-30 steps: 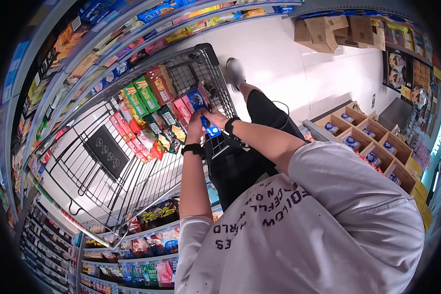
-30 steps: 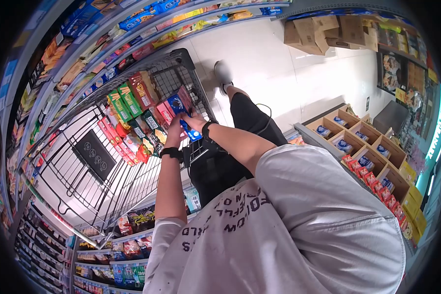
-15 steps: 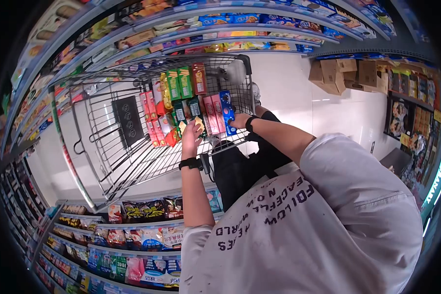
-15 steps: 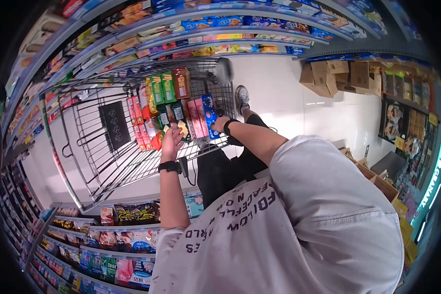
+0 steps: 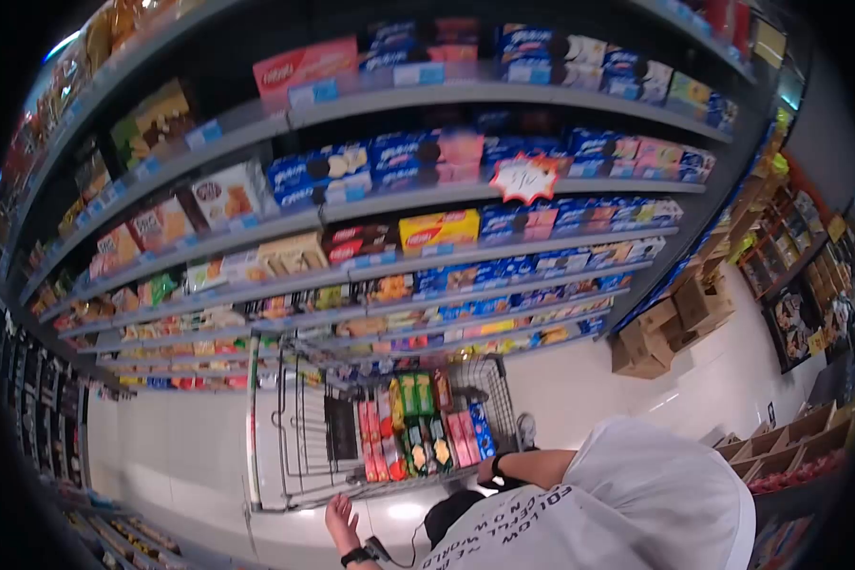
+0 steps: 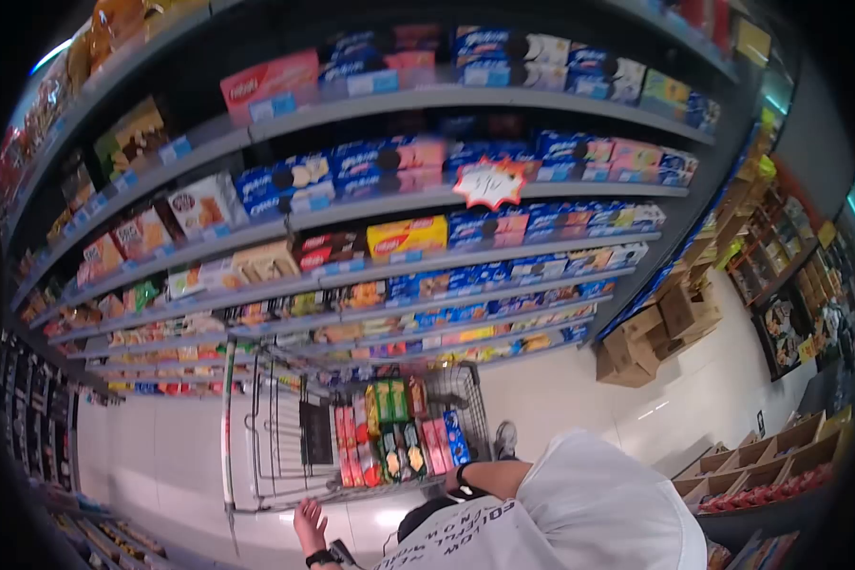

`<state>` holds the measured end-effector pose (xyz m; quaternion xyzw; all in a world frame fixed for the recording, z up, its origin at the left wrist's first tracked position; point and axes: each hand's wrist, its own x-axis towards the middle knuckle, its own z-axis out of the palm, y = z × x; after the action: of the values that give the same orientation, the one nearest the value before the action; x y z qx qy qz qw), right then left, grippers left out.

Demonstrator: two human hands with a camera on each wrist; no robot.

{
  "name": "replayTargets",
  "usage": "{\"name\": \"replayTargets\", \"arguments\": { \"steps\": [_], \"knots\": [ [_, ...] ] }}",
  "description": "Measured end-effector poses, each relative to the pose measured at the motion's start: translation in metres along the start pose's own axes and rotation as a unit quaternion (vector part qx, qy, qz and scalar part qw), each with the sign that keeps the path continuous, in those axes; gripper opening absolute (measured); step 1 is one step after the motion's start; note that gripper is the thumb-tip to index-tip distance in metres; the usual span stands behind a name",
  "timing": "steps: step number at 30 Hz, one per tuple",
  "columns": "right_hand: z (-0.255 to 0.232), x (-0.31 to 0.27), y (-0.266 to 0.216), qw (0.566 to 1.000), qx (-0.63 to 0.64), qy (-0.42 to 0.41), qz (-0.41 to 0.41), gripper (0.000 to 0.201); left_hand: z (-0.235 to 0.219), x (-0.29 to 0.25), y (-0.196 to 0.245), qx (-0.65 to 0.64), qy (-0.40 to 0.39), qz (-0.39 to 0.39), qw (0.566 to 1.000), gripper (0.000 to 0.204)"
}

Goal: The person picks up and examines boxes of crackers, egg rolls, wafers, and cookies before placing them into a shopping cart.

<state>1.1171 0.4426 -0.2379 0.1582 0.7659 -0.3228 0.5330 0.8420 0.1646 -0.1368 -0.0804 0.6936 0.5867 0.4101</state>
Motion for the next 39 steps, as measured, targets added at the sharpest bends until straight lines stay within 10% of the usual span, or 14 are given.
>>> {"name": "replayTargets", "arguments": {
  "steps": [4,6,9,11,13,15,16,17,19,23,33,39],
  "knots": [
    [-0.012,-0.005,0.012,0.983,0.04,0.085,-0.155,0.051,0.004,-0.047,0.071,0.048,0.099,0.017,0.994,0.072],
    [-0.004,0.017,0.033,0.986,0.049,0.082,-0.133,0.052,0.0,-0.047,0.107,-0.011,0.241,0.241,0.94,0.055],
    [0.0,-0.014,0.062,0.988,0.099,0.091,-0.073,0.054,-0.051,0.008,0.152,0.242,0.348,0.339,0.84,0.047],
    [0.001,-0.053,0.072,0.983,0.141,0.09,-0.079,0.059,-0.042,0.023,0.188,0.455,0.311,0.325,0.769,0.054],
    [0.052,0.043,0.14,0.98,0.11,0.15,-0.073,0.052,-0.062,0.126,0.186,0.47,0.225,0.333,0.786,0.064],
    [0.055,-0.006,0.14,0.997,0.05,0.052,-0.006,0.052,-0.052,0.156,0.2,0.547,0.138,0.257,0.785,0.075],
    [0.065,-0.003,0.158,0.99,0.054,-0.031,-0.13,0.051,-0.046,0.165,0.198,0.55,0.158,0.241,0.784,0.077],
    [0.068,-0.03,0.148,0.993,0.107,0.01,0.042,0.047,-0.037,0.172,0.199,0.549,0.179,0.226,0.784,0.079],
    [0.141,0.079,0.24,0.976,0.18,0.116,0.038,0.045,-0.026,0.196,0.206,0.548,0.208,0.151,0.796,0.085],
    [0.116,-0.067,0.151,0.905,0.41,0.104,0.043,0.046,0.012,0.136,0.198,0.576,0.292,0.123,0.753,0.097],
    [0.1,-0.057,0.1,0.964,0.116,0.238,-0.016,0.037,0.032,0.13,0.163,0.598,0.324,0.168,0.714,0.102],
    [0.06,-0.074,0.091,0.928,0.273,0.255,-0.011,0.042,0.059,0.1,0.153,0.609,0.317,0.177,0.706,0.104]
  ]
}}
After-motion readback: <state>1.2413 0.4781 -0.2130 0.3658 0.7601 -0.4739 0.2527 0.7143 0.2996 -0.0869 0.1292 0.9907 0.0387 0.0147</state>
